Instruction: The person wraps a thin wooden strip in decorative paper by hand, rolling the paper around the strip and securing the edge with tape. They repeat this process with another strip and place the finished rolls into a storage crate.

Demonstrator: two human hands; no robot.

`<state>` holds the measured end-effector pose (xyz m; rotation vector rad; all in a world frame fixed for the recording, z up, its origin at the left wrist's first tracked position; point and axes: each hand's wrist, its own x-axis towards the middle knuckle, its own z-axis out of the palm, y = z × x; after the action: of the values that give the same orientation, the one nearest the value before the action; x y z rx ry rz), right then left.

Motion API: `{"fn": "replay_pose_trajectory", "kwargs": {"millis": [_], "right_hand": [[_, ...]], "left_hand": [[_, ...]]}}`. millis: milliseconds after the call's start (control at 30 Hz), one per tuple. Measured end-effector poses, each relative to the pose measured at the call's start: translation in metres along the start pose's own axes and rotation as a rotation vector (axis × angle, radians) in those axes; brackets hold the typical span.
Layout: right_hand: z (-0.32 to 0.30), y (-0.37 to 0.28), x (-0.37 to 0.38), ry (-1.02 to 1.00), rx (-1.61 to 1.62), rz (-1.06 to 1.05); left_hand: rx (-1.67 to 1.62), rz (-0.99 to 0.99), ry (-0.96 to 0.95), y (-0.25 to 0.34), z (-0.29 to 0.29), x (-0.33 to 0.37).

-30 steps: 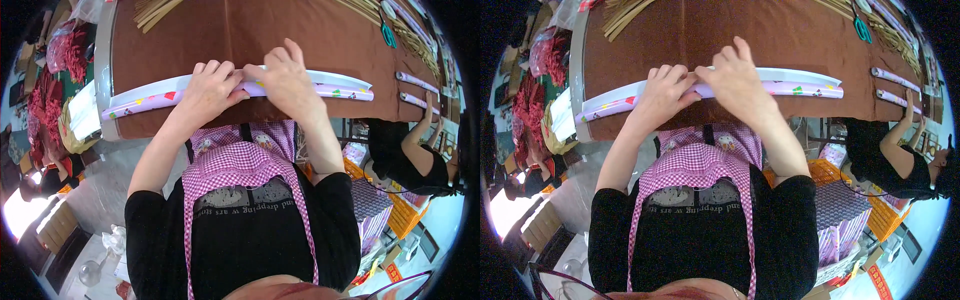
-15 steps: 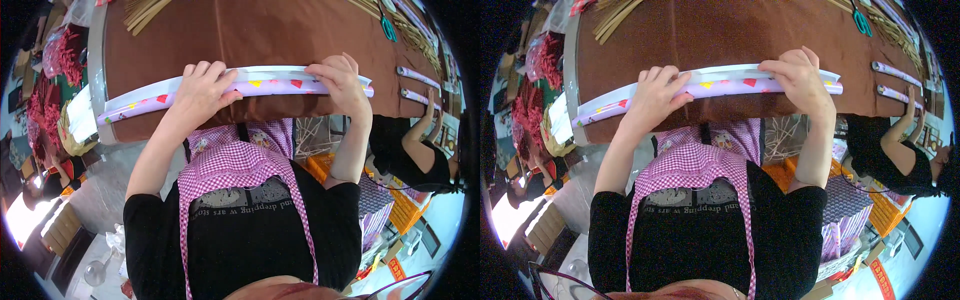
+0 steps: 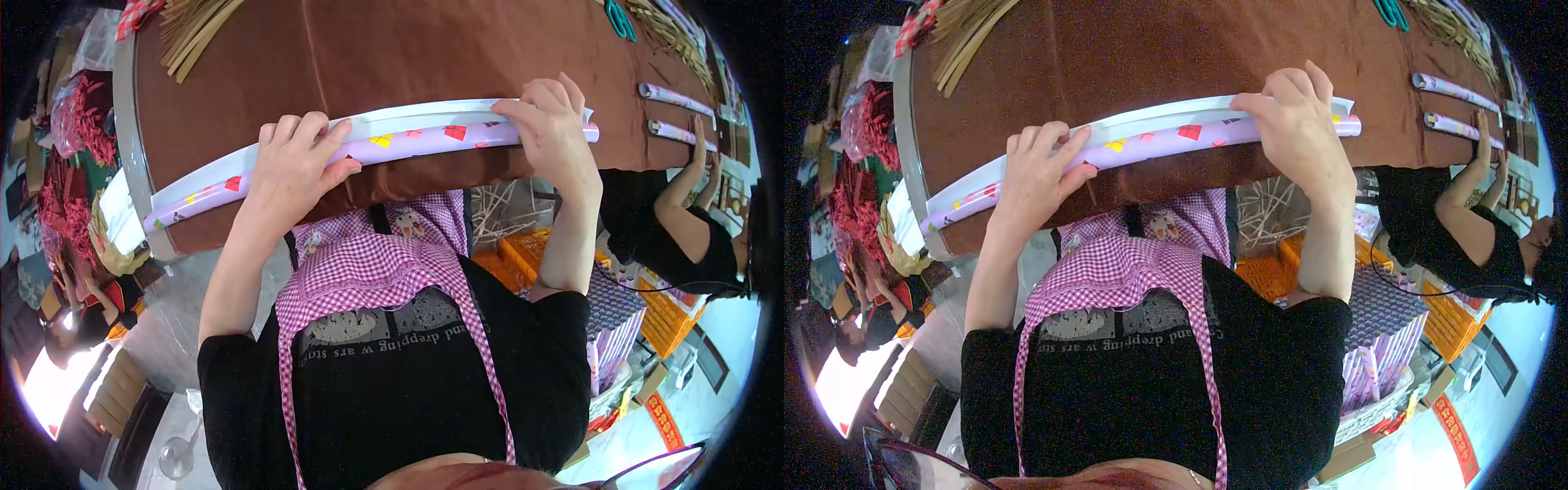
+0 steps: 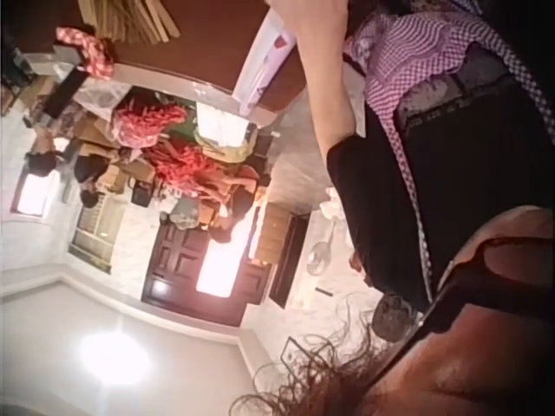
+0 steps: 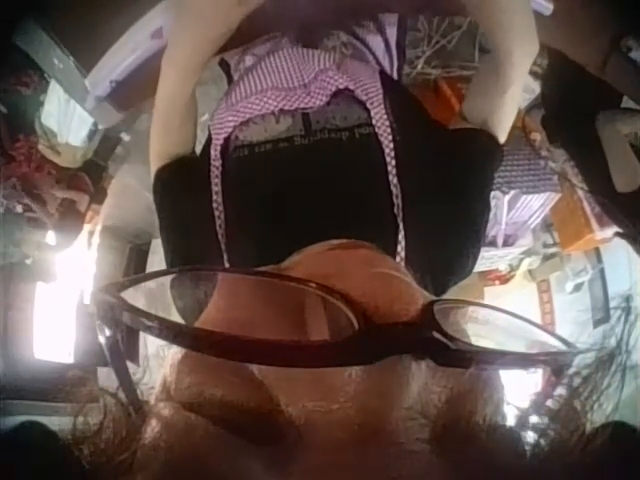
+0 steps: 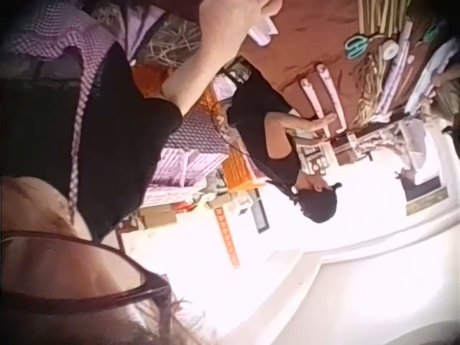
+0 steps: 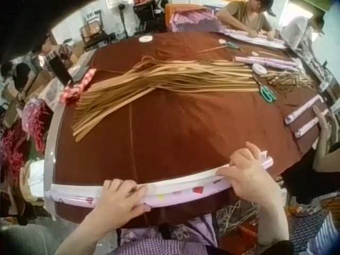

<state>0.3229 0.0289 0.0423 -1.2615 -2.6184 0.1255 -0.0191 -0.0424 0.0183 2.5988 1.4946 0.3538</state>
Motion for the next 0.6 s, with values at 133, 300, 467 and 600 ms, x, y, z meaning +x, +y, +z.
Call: {"fn": "replay_pose_trajectory", "kwargs": {"millis": [133, 300, 467, 600], "right_hand": [[0.003, -0.006, 0.003, -0.007, -0.076, 0.025], [0.003, -0.008, 0.005, -0.025, -0.113, 0.032], [0.002, -0.012, 0.008, -0.031, -0.15, 0.029], [0.003, -0.016, 0.009, -0.046, -0.174, 0.032]], "left_hand": [[-0.002, 0.002, 0.007, 0.0, 0.001, 0.0], [0.006, -0.008, -0.009, 0.002, -0.001, 0.001], [0.006, -0.008, -0.015, 0.001, -0.001, 0.001], [-0.001, -0.006, -0.013, 0.0, -0.001, 0.0]]}}
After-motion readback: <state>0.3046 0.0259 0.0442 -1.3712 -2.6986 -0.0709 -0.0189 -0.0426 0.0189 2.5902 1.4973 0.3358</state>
